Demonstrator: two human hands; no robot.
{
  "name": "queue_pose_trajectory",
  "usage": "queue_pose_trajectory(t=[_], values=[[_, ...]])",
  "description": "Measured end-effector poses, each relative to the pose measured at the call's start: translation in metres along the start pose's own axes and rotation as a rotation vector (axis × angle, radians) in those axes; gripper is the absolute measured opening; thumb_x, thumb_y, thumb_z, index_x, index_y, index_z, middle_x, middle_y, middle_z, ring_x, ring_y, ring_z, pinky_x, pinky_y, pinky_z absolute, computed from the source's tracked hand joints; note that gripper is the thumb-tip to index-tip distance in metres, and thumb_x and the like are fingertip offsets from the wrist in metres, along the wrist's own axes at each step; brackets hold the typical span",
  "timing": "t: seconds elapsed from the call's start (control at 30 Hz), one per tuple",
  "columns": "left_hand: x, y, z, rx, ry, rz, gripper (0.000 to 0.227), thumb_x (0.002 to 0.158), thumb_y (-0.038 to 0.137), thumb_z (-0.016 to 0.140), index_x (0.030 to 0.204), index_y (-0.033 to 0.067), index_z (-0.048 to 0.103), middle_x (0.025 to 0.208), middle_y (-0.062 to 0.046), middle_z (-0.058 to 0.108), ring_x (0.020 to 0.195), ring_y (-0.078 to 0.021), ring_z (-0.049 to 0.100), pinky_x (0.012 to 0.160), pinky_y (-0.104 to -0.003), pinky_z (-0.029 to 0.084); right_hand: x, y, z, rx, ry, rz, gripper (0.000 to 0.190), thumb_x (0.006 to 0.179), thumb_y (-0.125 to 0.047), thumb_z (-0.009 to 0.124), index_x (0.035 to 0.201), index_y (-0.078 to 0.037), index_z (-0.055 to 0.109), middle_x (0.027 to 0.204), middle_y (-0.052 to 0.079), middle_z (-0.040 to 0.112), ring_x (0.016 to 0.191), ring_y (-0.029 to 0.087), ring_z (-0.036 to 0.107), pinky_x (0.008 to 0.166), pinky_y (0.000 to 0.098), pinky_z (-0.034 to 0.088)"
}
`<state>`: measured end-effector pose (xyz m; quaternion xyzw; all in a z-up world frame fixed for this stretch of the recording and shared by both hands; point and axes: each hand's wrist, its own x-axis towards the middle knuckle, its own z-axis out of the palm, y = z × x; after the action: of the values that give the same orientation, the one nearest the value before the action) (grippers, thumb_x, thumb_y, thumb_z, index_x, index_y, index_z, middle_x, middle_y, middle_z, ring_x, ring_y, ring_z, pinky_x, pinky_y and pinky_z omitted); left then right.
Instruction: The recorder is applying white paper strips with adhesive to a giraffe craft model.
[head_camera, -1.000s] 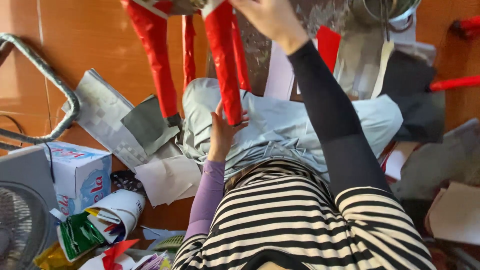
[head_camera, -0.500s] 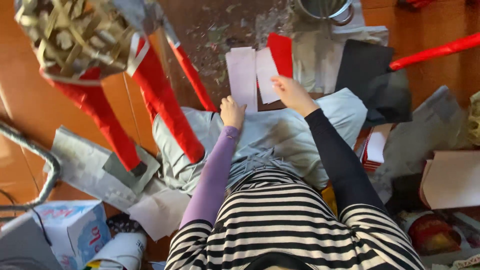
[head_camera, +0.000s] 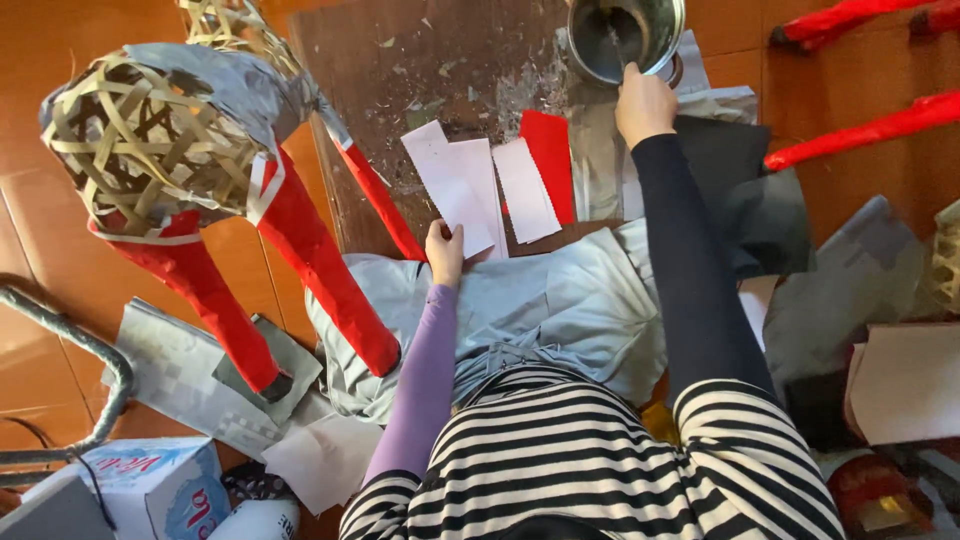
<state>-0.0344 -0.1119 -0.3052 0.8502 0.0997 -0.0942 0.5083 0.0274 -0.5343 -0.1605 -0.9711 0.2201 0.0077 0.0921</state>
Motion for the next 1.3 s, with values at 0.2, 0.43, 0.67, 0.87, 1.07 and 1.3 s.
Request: queue_pose_trajectory(t=[0.2, 0.43, 0.67, 0.87, 1.07, 1.3], values=[[-0.005, 0.0, -0.008, -0.537, -0.213, -0.234, 0.025, 0.094, 0.006, 0.056, 0.117, -0.0028, 0.063, 0.098, -0.008, 0.069, 0.085, -0.0167, 0.064, 0.076, -0.034, 0.054, -0.034, 0.032, -0.003, 0.557, -0.235, 0.067, 0.018, 0.109, -0.025, 0.06, 0.114, -0.01, 0.067, 0.078, 0.009, 0.058, 0.07, 0.029, 0.055, 0.059, 0.0439, 0.041], [-0.001, -0.013, 0.004, -0.881, -0.316, -0.373, 0.034, 0.093, 0.007, 0.048, 0.124, 0.0009, 0.061, 0.109, -0.009, 0.07, 0.097, -0.0212, 0.067, 0.084, -0.036, 0.056, -0.152, -0.004, -0.034, 1.615, -0.607, 0.394, 0.011, 0.111, -0.023, 0.052, 0.115, -0.016, 0.057, 0.07, -0.003, 0.043, 0.047, 0.006, 0.032, 0.04, 0.0233, 0.023], [-0.026, -0.006, 0.011, -0.973, -0.297, -0.382, 0.037, 0.094, 0.003, 0.061, 0.13, -0.004, 0.055, 0.118, -0.013, 0.069, 0.105, -0.0227, 0.068, 0.094, -0.037, 0.055, -0.197, -0.123, 0.014, 0.545, -0.23, -0.594, 0.045, 0.108, -0.01, 0.053, 0.152, -0.013, 0.047, 0.111, 0.025, 0.069, 0.096, 0.044, 0.07, 0.078, 0.0497, 0.057], [-0.025, -0.037, 0.023, -0.89, -0.267, -0.318, 0.042, 0.092, -0.001, 0.06, 0.133, -0.007, 0.054, 0.123, -0.014, 0.068, 0.109, -0.0218, 0.066, 0.096, -0.036, 0.053, -0.187, -0.191, 0.021, 0.011, -0.378, -0.532, 0.059, 0.095, -0.007, 0.054, 0.152, -0.015, 0.044, 0.091, 0.026, 0.064, 0.075, 0.047, 0.066, 0.066, 0.0564, 0.053], [-0.003, -0.061, 0.039, -1.151, -0.422, -0.605, 0.035, 0.096, 0.003, 0.056, 0.127, -0.0144, 0.058, 0.11, -0.019, 0.072, 0.096, -0.033, 0.071, 0.087, -0.046, 0.058, -0.252, -0.157, 0.065, 0.143, -0.225, -0.425, 0.077, 0.087, -0.004, 0.055, 0.161, -0.015, 0.034, 0.092, 0.026, 0.062, 0.071, 0.047, 0.064, 0.063, 0.0583, 0.05], [-0.005, -0.034, 0.017, -1.24, -0.539, -0.856, 0.037, 0.101, 0.019, 0.043, 0.128, -0.0031, 0.056, 0.117, -0.019, 0.068, 0.104, -0.0378, 0.069, 0.092, -0.058, 0.056, -0.343, -0.127, -0.015, 0.106, -0.364, -0.376, 0.063, 0.094, -0.012, 0.059, 0.155, -0.023, 0.045, 0.084, 0.018, 0.064, 0.068, 0.042, 0.065, 0.059, 0.0548, 0.051]])
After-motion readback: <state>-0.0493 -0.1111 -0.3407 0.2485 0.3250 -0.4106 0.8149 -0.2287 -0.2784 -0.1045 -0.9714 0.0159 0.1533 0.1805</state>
